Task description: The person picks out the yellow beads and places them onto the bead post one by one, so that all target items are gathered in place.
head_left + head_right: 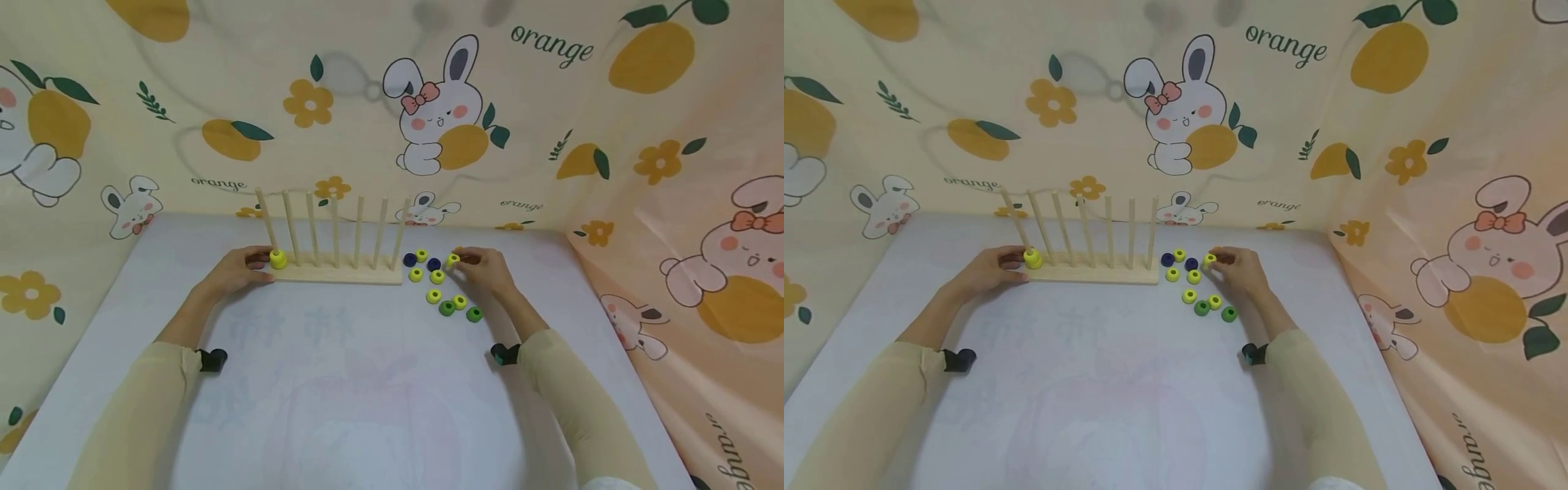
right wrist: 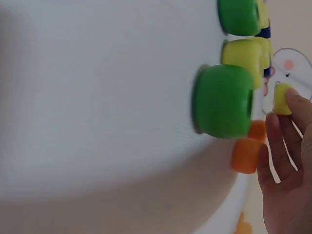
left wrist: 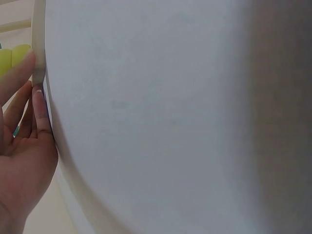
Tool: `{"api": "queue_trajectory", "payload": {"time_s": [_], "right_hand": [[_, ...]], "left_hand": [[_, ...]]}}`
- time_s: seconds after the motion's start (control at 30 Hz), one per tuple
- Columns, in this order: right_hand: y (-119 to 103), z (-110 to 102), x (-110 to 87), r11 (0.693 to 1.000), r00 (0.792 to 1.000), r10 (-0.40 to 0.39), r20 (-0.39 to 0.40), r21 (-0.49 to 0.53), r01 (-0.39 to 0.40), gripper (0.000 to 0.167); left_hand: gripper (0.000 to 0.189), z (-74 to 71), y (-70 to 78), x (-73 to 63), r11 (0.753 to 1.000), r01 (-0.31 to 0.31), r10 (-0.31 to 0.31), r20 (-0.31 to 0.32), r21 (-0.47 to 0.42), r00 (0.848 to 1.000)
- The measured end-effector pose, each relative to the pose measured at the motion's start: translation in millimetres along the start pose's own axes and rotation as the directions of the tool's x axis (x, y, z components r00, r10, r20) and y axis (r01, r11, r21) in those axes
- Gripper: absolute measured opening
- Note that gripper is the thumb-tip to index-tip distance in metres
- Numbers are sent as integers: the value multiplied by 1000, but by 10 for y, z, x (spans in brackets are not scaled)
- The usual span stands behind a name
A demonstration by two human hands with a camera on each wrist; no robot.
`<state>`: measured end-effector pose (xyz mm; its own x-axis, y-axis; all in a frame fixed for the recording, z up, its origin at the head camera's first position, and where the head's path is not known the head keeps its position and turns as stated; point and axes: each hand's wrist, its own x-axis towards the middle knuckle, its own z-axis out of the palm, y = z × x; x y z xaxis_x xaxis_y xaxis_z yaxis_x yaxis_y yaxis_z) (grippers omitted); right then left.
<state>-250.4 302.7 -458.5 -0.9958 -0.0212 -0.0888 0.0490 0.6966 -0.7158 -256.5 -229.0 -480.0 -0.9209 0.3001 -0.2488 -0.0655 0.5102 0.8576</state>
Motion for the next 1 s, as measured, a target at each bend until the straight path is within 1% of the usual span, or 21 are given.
{"api": "queue_trajectory", "payload": {"time_s": [0.13,0.23,0.37,0.6,0.7,0.8,1.0], "right_hand": [[-80,-50,3,998,999,-54,-2,18,54,31],[-134,-79,18,994,994,-107,-6,14,107,31],[-209,-111,27,991,991,-131,-19,33,132,30],[-328,-169,31,983,992,-114,-48,141,119,30],[-364,-203,30,976,992,-121,-47,174,127,30],[-406,-238,22,973,991,-127,-44,187,133,31],[-533,-304,19,974,990,-133,-34,178,137,33]], "left_hand": [[74,-8,-10,6,1000,1,-1,-6,18,1000],[74,-19,-14,12,999,-2,3,-12,34,1000],[73,-28,-17,10,999,9,-9,-12,36,1000],[73,-21,13,-17,999,20,-20,-10,36,1000],[72,-12,26,-21,999,25,-25,-9,42,1000],[72,-3,28,-19,999,26,-25,-7,39,1000],[73,-2,5,-3,999,19,-19,-1,37,1000]]}}
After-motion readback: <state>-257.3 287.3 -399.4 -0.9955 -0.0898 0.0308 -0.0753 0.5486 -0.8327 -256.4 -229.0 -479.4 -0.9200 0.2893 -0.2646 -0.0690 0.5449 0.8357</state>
